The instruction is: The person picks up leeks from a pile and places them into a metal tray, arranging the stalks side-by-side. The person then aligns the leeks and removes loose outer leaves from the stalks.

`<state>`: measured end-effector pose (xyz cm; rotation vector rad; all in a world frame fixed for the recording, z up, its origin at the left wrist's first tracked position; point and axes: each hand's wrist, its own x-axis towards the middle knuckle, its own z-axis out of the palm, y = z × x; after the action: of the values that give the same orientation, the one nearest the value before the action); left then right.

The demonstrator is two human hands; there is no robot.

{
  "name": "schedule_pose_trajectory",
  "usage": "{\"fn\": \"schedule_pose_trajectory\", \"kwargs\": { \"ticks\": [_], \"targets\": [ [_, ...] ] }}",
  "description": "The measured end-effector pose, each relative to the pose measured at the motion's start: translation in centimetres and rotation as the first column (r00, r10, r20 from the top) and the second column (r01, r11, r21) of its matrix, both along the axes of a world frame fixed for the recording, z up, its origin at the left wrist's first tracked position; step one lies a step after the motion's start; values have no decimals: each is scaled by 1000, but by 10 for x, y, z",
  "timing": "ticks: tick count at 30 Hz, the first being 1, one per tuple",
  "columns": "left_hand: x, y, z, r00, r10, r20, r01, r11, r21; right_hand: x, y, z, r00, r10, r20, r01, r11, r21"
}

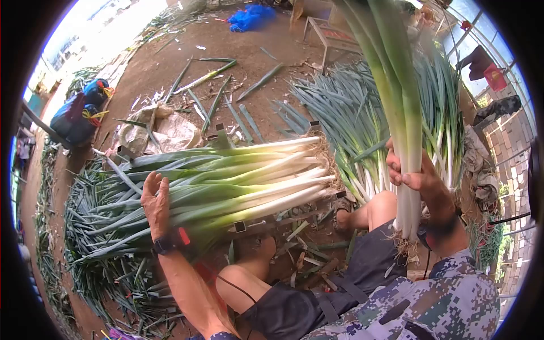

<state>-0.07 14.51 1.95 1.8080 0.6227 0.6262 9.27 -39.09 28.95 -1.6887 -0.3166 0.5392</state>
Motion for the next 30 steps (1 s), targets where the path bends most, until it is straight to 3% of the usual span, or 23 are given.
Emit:
{"fn": "schedule_pose_trajectory", "kwargs": {
  "ticks": [1, 3, 5, 7, 9, 11, 12, 15, 16, 19, 20, 21, 23, 25, 27, 28, 29, 30],
  "targets": [
    [-7, -11, 16, 972, 3, 236, 46, 979, -200, -5, 15, -13, 999, 39, 7, -39, 999, -15],
    [-39, -46, 93, 914, 52, 402, 77, 951, -298, -10, 35, -15, 985, 169, 25, -168, 986, -24],
    [-68, -91, 138, 833, 169, 527, -28, 964, -265, -25, 50, -23, 966, 259, -15, -259, 958, -121],
    [-90, -131, 165, 797, 121, 592, -32, 987, -159, -35, 51, -46, 932, 355, -71, -361, 925, -115],
    [-105, -149, 166, 756, 86, 649, 20, 988, -154, -60, 62, -55, 862, 505, -46, -488, 801, -348],
    [-115, -155, 168, 763, 74, 642, 42, 986, -164, -75, 65, -72, 799, 582, -154, -602, 780, -172],
    [-112, -156, 154, 665, 227, 711, -103, 971, -215, -82, 68, -79, 759, 619, -202, -643, 762, -81],
    [-176, -158, 123, 809, 464, 362, -391, 884, -258, -104, 78, -89, 733, 639, -234, -679, 707, -197],
    [-187, -154, 103, 771, 492, 404, -465, 869, -170, -104, 78, -93, 727, 645, -235, -685, 701, -198],
    [-252, -154, 71, 783, 557, 276, -577, 817, -13, -108, 71, -109, 709, 660, -248, -704, 682, -197],
    [-273, -153, 63, 725, 645, 241, -668, 744, 19, -114, 71, -105, 741, 581, -336, -657, 731, -184],
    [-294, -150, 54, 657, 722, 216, -746, 664, 52, -113, 70, -104, 755, 586, -295, -648, 737, -191],
    [-351, -142, 9, 529, 849, -12, -802, 504, 319, -110, 62, -103, 786, 583, -207, -617, 758, -209],
    [-371, -157, 10, 493, 857, -151, -762, 509, 401, -107, 71, -79, 818, 515, -256, -563, 809, -170],
    [-398, -177, -37, 454, 795, -402, -681, 600, 419, -96, 75, -65, 871, 428, -241, -471, 866, -167],
    [-400, -187, -54, 480, 772, -417, -675, 628, 387, -82, 72, -71, 872, 448, -197, -466, 883, -59],
    [-397, -197, -60, 508, 738, -444, -691, 657, 301, -72, 77, -67, 864, 501, -37, -501, 853, -143],
    [-390, -209, -64, 541, 699, -468, -700, 682, 211, -66, 84, -62, 877, 467, 111, -432, 869, -240]
  ]
}}
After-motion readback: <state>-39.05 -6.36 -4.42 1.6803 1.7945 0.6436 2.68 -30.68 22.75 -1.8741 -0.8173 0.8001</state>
